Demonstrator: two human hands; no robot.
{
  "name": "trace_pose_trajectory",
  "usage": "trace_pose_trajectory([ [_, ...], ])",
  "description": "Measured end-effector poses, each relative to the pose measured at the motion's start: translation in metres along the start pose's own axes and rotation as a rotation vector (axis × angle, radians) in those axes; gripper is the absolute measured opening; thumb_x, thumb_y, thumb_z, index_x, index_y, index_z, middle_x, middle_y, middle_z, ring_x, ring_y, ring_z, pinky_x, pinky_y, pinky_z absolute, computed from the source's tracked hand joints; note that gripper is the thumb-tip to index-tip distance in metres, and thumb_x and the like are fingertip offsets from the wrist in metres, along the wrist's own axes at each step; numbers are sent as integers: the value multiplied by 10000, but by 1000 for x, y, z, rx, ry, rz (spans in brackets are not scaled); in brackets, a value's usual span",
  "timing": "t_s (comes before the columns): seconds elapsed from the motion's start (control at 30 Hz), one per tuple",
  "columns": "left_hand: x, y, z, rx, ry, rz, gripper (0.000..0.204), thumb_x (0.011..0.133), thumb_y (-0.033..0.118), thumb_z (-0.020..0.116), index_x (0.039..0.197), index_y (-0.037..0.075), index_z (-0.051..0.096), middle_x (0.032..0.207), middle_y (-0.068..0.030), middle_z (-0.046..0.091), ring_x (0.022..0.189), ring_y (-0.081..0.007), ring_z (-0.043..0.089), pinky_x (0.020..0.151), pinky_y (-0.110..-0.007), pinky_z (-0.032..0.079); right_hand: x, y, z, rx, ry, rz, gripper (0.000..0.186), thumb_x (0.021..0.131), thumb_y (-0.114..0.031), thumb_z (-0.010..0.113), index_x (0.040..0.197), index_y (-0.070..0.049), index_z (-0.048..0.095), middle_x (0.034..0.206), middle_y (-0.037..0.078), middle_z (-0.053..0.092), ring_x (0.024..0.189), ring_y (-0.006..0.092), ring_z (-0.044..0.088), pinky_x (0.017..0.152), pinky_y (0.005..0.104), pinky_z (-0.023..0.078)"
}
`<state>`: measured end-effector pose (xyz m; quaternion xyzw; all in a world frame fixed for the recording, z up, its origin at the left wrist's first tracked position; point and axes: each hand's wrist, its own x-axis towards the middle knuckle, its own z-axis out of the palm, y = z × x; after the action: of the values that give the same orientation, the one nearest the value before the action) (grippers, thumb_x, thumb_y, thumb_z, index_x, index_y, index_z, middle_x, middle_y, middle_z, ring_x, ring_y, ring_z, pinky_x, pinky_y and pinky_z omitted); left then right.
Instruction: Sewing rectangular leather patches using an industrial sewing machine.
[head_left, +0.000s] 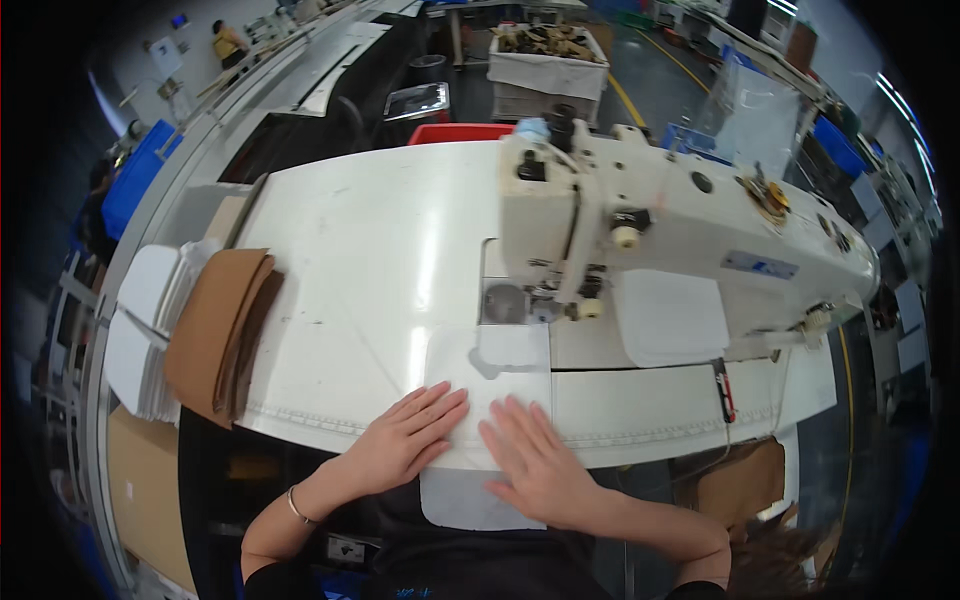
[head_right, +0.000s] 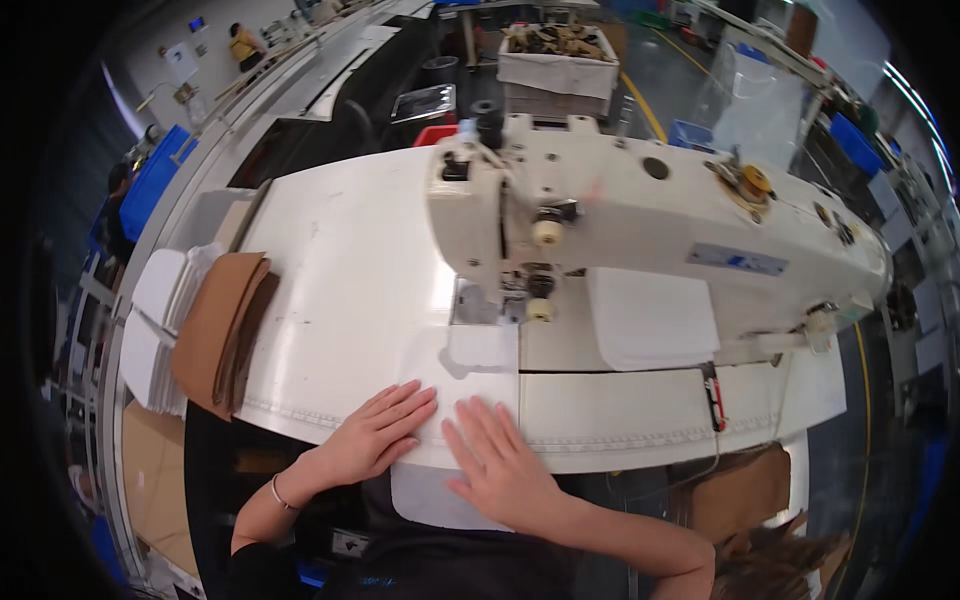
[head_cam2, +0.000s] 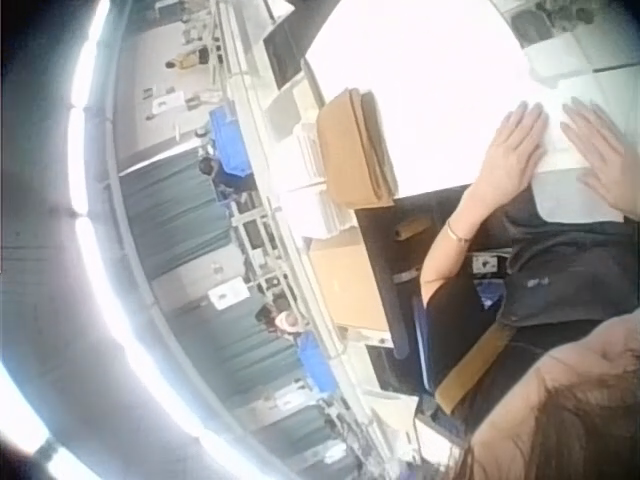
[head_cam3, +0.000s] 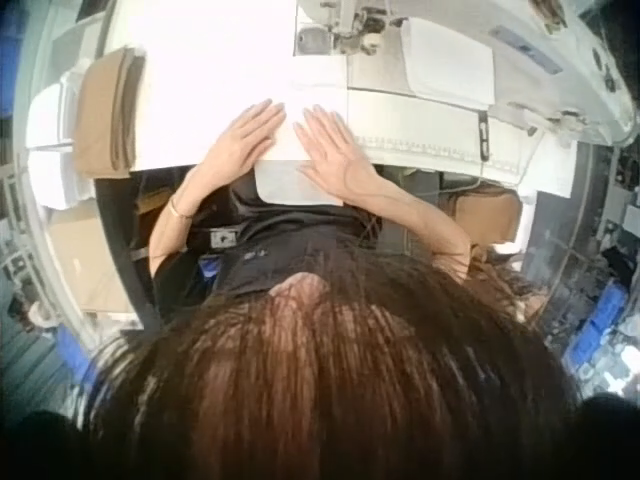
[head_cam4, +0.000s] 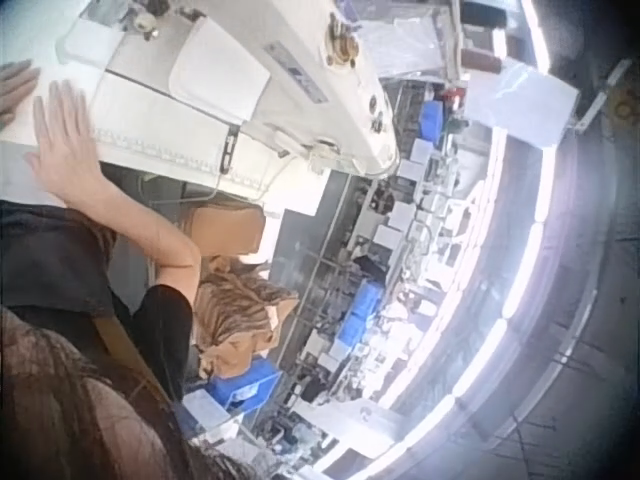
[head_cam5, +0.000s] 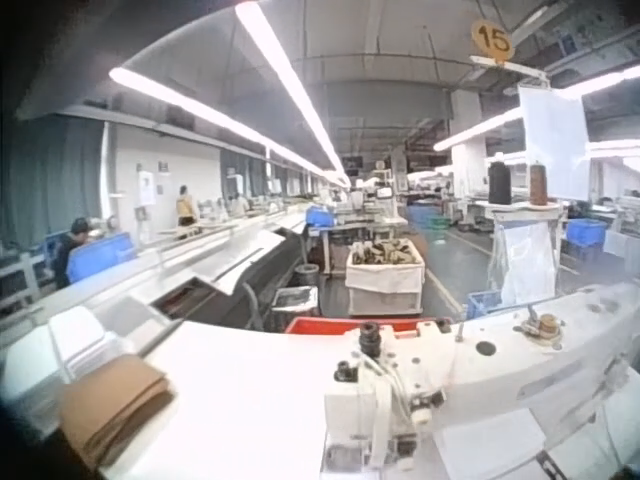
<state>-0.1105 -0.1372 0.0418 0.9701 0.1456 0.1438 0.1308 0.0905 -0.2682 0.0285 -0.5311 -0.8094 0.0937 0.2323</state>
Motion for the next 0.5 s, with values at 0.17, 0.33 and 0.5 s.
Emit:
trace_pose_trajectory([
  [0.17,-55,-72,-68,170,366,-350,126,813,35,667,938,19,659,1017,-88,614,950,-279,603,802,-372,503,62,11,28,-162,-53,-40,608,894,-301,562,1334,89,405,1405,344,320,1337,480,276,1107,574,196],
  [0.33,-131,-122,-147,339,422,-924,99,811,53,678,880,-12,649,886,-112,589,843,-258,607,714,-338,506,91,19,23,-171,-117,-83,644,882,-328,577,1326,105,403,1408,356,302,1341,482,267,1104,584,193],
  [0.5,-151,-136,-140,657,232,-643,34,780,42,632,772,33,600,822,-81,589,760,-253,595,683,-368,503,110,18,11,-164,-87,-199,620,847,-274,637,1290,108,433,1354,292,410,1274,429,386,1073,541,293],
])
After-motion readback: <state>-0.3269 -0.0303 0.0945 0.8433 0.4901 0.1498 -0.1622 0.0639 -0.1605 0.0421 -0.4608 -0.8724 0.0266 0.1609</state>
